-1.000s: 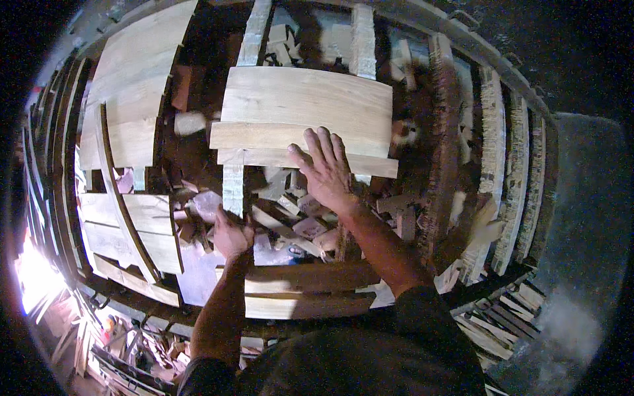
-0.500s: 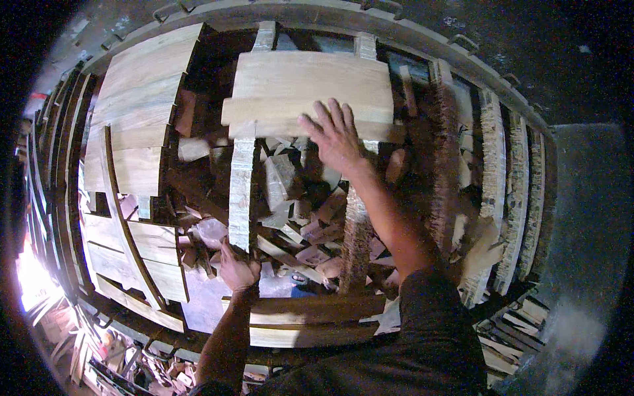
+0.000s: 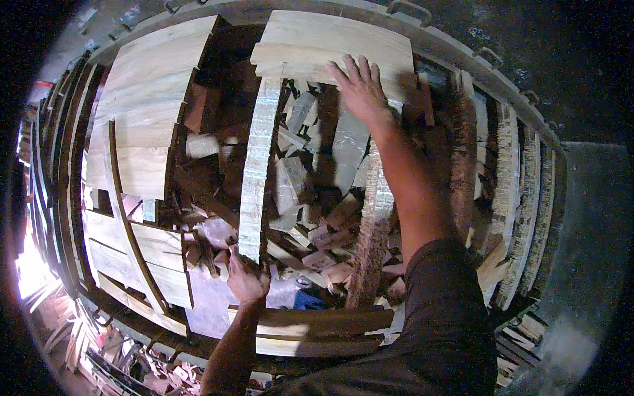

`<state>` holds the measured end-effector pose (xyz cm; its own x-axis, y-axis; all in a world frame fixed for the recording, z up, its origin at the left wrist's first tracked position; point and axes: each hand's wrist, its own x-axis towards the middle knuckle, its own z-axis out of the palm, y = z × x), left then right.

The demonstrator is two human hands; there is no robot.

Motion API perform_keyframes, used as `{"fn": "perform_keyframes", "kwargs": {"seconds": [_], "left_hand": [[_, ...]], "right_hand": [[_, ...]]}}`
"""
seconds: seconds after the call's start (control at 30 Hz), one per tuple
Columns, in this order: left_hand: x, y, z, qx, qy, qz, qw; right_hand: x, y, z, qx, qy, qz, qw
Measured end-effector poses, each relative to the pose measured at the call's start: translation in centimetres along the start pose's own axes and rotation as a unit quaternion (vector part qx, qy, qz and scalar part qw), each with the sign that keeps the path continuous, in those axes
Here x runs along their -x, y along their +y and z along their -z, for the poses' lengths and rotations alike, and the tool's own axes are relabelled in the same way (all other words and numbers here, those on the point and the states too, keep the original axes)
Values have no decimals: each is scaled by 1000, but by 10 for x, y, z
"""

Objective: The person picks up wooden planks from a pile and stacks them on a workbench. They repeatedly lift, align, and place the planks into a growing stack, occasionally moving to different areas to gather more pieces.

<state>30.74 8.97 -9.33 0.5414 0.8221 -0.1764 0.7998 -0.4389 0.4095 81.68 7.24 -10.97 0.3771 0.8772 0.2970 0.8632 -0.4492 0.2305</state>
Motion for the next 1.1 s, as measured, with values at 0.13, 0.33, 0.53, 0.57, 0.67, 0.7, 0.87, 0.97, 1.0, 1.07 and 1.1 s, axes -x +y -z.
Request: {"fn": "perform_keyframes", "kwargs": {"seconds": [0.13,0.33,0.53,0.57,0.67,0.7,0.87,0.97,1.0,1.07,1.1], "left_hand": [[0,-3,0,-3,-43,27,999],[-2,-2,-1,16,-25,21,999],[-2,1,4,0,-15,3,1000],[-2,0,2,-1,1,-5,1000],[-1,-3,-2,9,9,-10,1000],[-1,-3,-2,23,-10,-1,1000],[-2,-6,0,8,-21,0,1000],[-1,-9,-1,11,-28,0,1000],[2,-10,-2,13,-48,17,999],[-3,-5,2,19,-81,47,995],[-5,-2,3,24,-70,44,996]], "right_hand": [[-16,-7,7,13,-41,-13,999],[-56,-46,6,-101,9,97,990],[-132,-130,35,-121,-50,113,985],[-144,-137,36,-83,-82,104,988],[-160,-134,6,-66,-64,53,994],[-161,-133,5,-46,-74,57,995],[-159,-141,15,-3,-81,50,995],[-152,-142,11,-23,-40,16,999],[-150,-141,11,-20,-49,9,999],[-152,-140,8,-21,-59,11,998],[-152,-139,6,-21,-64,11,998]]}}
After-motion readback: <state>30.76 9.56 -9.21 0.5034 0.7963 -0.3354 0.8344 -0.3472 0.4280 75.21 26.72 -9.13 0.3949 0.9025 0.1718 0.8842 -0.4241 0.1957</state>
